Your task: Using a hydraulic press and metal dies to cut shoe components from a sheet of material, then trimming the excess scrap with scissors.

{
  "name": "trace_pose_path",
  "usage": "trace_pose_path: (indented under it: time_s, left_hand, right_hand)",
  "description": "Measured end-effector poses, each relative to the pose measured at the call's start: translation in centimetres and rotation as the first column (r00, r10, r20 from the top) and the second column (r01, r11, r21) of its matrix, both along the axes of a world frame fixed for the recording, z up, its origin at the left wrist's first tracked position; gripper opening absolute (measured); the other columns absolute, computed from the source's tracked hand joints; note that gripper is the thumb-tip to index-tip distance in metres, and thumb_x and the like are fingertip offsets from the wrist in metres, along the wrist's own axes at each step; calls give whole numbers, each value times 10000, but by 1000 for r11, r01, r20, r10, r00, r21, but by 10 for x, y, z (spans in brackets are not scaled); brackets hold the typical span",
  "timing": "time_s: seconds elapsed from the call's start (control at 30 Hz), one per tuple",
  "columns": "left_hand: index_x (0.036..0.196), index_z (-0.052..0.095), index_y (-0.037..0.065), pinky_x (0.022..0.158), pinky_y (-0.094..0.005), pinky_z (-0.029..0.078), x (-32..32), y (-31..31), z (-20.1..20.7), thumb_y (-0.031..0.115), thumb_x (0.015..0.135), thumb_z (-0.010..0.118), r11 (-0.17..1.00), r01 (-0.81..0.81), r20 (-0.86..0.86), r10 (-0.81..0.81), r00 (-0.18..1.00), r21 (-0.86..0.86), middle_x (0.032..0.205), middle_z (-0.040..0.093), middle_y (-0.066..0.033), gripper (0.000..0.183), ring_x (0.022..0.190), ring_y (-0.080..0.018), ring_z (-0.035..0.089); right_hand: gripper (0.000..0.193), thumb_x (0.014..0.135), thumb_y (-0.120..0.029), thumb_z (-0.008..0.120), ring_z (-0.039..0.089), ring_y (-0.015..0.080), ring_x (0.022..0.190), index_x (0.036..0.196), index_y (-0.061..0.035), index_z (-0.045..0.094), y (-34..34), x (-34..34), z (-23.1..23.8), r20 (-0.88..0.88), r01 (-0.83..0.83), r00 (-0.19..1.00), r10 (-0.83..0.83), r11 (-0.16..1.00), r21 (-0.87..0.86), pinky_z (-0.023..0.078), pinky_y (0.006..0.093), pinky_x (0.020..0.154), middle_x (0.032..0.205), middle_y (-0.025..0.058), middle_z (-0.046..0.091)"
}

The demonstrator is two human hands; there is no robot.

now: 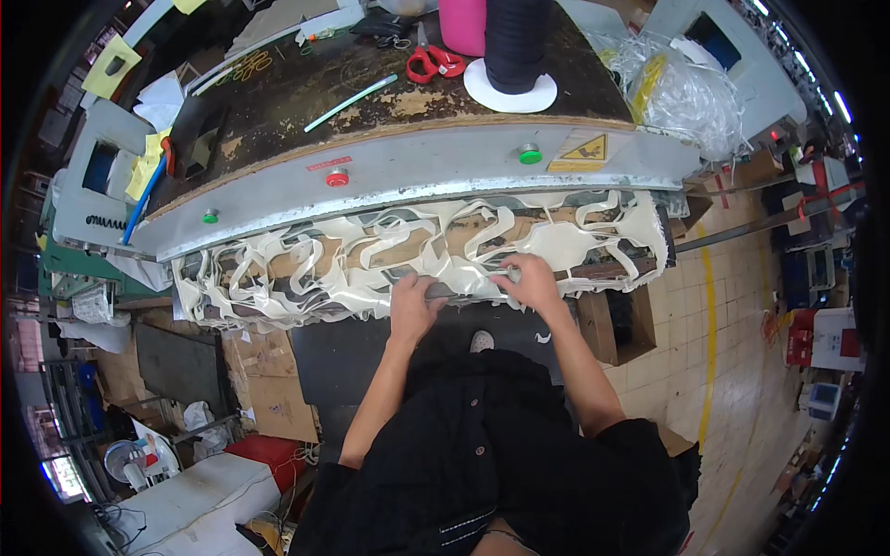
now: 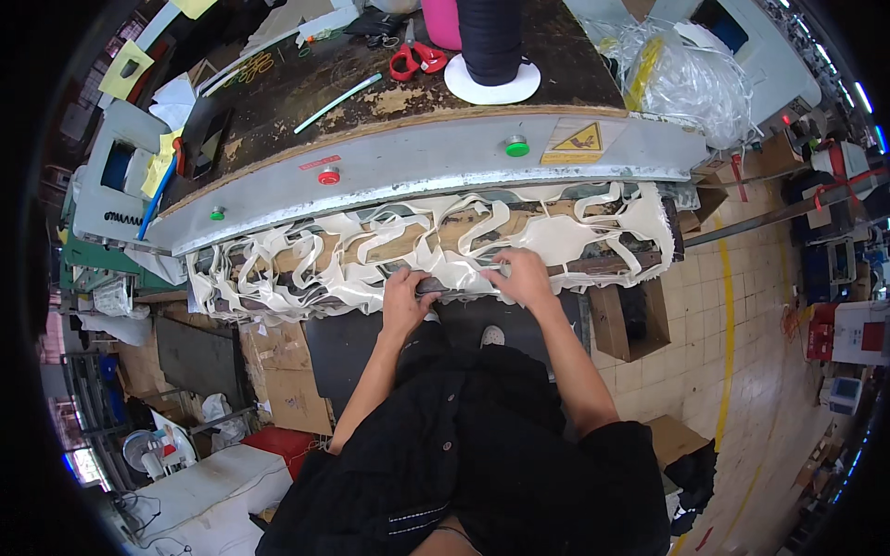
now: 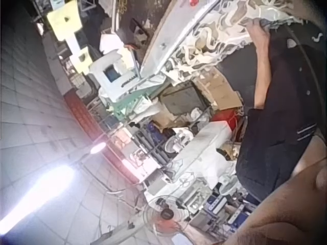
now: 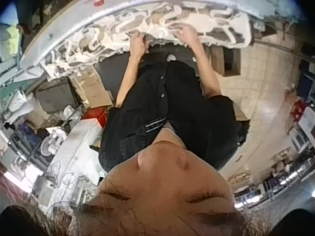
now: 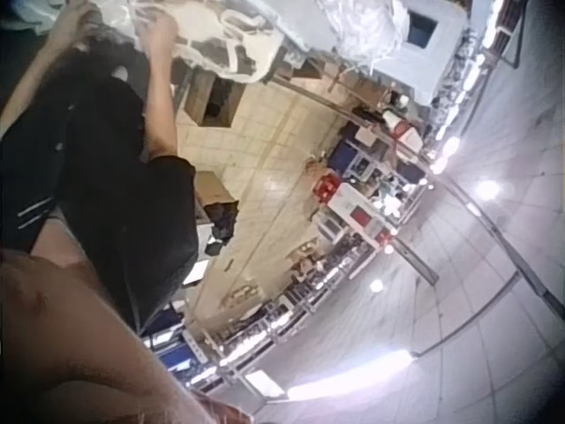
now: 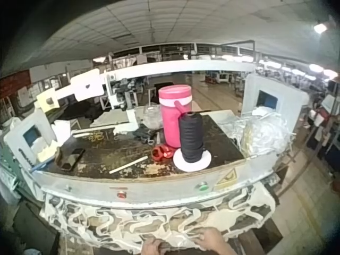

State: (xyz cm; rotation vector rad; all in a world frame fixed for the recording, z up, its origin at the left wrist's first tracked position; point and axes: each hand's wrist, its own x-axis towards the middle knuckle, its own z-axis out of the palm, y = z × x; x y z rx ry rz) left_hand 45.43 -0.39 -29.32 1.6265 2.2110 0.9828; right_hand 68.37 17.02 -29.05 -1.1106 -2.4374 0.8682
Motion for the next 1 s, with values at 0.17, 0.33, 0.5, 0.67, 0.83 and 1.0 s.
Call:
trace_pose_path:
  time_s: [0.17, 0.33, 0.5, 0.67, 0.83, 1.0]
  left_hand:
    - [1086, 740, 43, 889, -496, 500, -9, 0, 1, 205, 738, 917, 999, 6, -45, -8, 999, -49, 997, 644, -162, 423, 993, -402, 626]
    - [1101, 707, 44, 884, -498, 493, -16, 12, -4, 235, 765, 912, 999, 25, -110, -27, 994, -25, 1025, 637, -167, 438, 998, -405, 621]
    - [1104, 716, 50, 891, -514, 488, -30, 25, 4, 228, 769, 903, 994, 58, -87, -67, 994, -96, 1045, 640, -181, 422, 1025, -416, 618]
    - [1082, 719, 56, 881, -506, 480, -36, 23, -1, 242, 768, 902, 989, 73, -50, -80, 996, -129, 1030, 647, -178, 408, 1027, -413, 619]
    - [1077, 696, 91, 898, -496, 417, -33, 5, -11, 309, 784, 897, 988, 128, -139, -139, 980, -87, 1011, 647, -146, 417, 1009, -382, 630]
    - [983, 742, 83, 893, -491, 497, -54, 27, 29, 321, 874, 830, 748, 449, 393, -271, 879, -488, 754, 695, -125, 276, 847, -368, 696]
  right_hand:
    - [641, 742, -392, 933, 562, 341, 1296, 1264, -87, 717, -31, -7, 10, 196, -65, 979, 50, 995, 69, 422, 472, 1124, 1262, 133, 667]
    - [550, 721, -297, 949, 563, 330, 1229, 1166, -85, 703, -22, -26, -2, 276, 16, 960, -46, 994, 112, 420, 461, 1079, 1213, 128, 654]
    - [570, 737, -316, 940, 565, 337, 1206, 1159, -66, 649, -11, -36, -8, 278, -4, 959, -44, 985, 172, 417, 464, 1053, 1201, 132, 638]
    - [572, 739, -341, 935, 570, 343, 1196, 1148, -68, 642, -9, -37, -9, 300, -37, 954, -17, 984, 172, 416, 470, 1049, 1187, 144, 636]
    - [531, 736, -335, 924, 572, 355, 1175, 1122, -99, 647, -19, -21, -7, 247, -72, 969, 33, 986, 148, 415, 481, 1034, 1156, 136, 632]
    - [352, 882, -328, 869, 729, 261, 1037, 1087, -74, 737, 22, 22, 3, -41, -412, 899, 436, 812, -413, 566, 418, 917, 1034, 128, 763]
